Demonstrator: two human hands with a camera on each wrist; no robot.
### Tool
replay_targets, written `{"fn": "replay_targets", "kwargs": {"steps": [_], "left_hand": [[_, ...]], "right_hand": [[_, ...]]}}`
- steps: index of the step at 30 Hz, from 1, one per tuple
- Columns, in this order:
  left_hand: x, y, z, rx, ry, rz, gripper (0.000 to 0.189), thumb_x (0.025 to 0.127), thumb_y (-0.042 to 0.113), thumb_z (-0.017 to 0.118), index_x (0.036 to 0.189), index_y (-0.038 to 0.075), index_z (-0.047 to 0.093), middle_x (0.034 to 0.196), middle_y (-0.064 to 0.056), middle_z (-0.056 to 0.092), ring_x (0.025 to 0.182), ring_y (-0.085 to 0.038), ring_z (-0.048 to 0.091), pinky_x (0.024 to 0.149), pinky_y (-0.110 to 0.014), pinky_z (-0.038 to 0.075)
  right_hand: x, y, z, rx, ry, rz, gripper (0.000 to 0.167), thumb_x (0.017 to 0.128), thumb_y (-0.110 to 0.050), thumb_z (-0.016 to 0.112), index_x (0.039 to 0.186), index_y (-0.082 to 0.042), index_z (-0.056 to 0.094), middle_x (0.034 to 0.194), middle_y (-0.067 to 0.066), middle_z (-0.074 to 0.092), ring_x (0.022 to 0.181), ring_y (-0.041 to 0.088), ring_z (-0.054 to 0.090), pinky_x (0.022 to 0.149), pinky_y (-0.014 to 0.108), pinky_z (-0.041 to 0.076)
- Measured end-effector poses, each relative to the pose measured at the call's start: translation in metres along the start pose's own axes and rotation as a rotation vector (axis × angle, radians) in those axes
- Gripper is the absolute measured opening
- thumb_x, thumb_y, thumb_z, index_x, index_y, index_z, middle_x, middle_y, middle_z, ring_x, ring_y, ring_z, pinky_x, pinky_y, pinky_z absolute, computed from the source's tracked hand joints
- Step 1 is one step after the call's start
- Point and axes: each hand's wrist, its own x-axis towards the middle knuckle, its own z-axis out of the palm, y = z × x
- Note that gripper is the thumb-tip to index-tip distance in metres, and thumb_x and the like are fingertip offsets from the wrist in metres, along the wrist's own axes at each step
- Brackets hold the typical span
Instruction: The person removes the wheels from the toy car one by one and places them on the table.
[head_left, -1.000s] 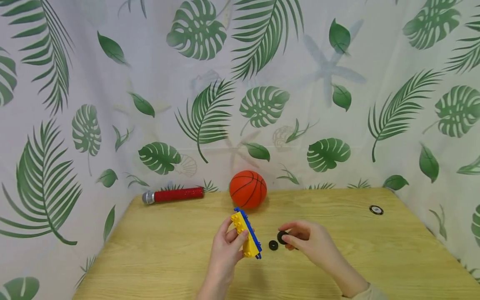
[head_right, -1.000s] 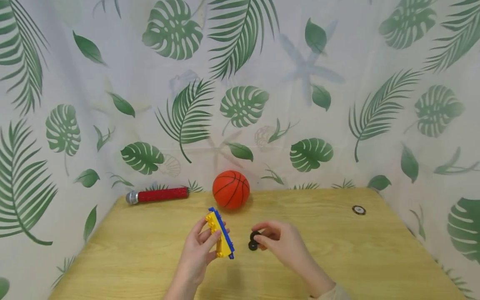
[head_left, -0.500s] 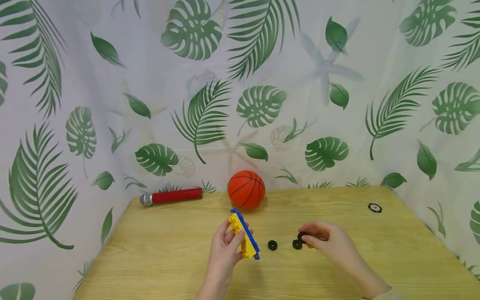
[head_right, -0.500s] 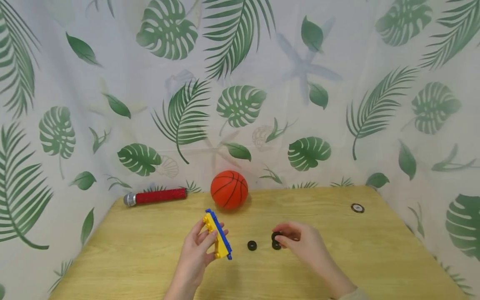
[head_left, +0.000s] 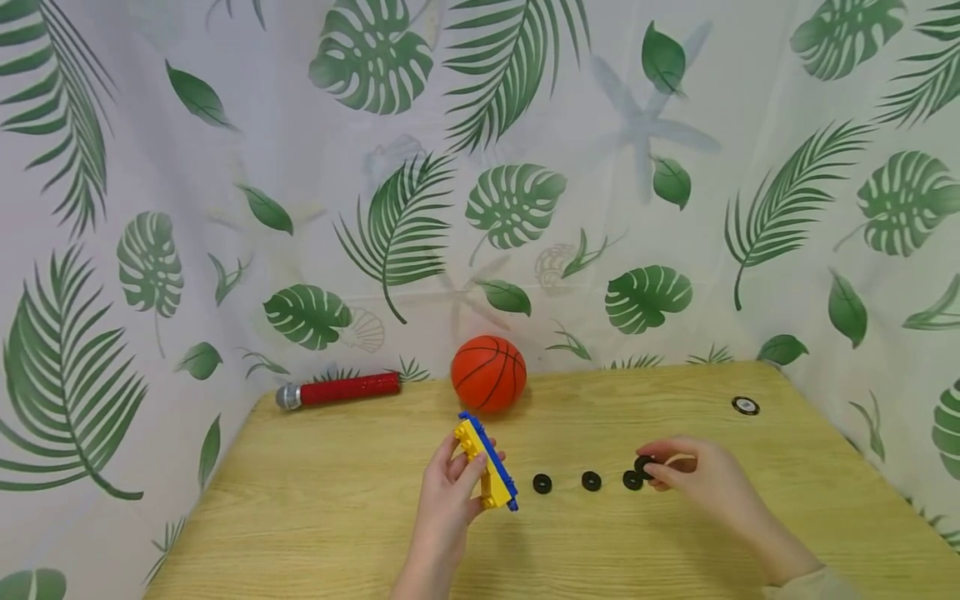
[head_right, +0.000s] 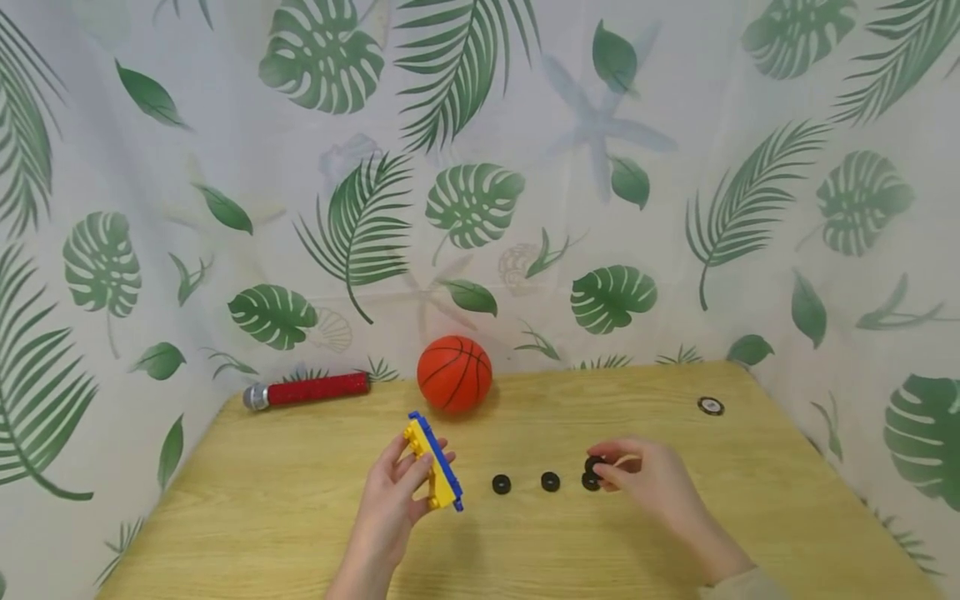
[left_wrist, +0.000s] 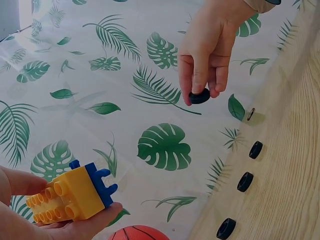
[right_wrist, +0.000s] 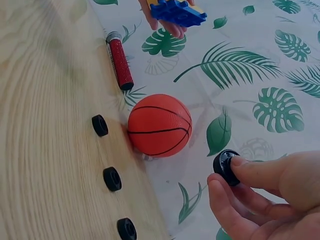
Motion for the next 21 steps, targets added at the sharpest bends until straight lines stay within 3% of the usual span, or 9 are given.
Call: {"fn": "replay_targets", "kwargs": {"steps": [5, 13, 21], "left_hand": [[-0.001, 0.001, -0.002, -0.008, 0.0, 0.002, 0.063, 0.104, 0.012, 0.049, 0.157, 0.004, 0.016, 0.145, -0.02, 0.052, 0.128, -0.032, 0.057, 0.093, -0.053, 0.054], [-0.002, 0.002, -0.004, 0.009, 0.005, 0.018, 0.06, 0.104, 0.011, 0.049, 0.156, 0.003, 0.019, 0.145, -0.02, 0.052, 0.13, -0.034, 0.056, 0.092, -0.051, 0.055], [-0.001, 0.003, -0.005, 0.006, 0.025, 0.005, 0.061, 0.105, 0.012, 0.048, 0.156, 0.003, 0.017, 0.146, -0.02, 0.051, 0.129, -0.033, 0.056, 0.094, -0.051, 0.054]], "right_hand": [[0.002, 0.01, -0.007, -0.005, 0.018, 0.001, 0.032, 0.094, -0.006, 0.066, 0.124, 0.004, 0.064, 0.098, 0.014, 0.067, 0.075, 0.013, 0.072, 0.069, 0.03, 0.06], [0.009, 0.032, -0.017, -0.038, 0.034, -0.007, 0.025, 0.093, -0.001, 0.064, 0.116, 0.009, 0.064, 0.099, 0.018, 0.07, 0.075, 0.02, 0.073, 0.067, 0.031, 0.061], [0.018, 0.053, -0.024, -0.143, 0.028, 0.019, 0.031, 0.091, -0.01, 0.071, 0.117, 0.006, 0.066, 0.1, 0.017, 0.07, 0.078, 0.02, 0.072, 0.066, 0.03, 0.059]]}}
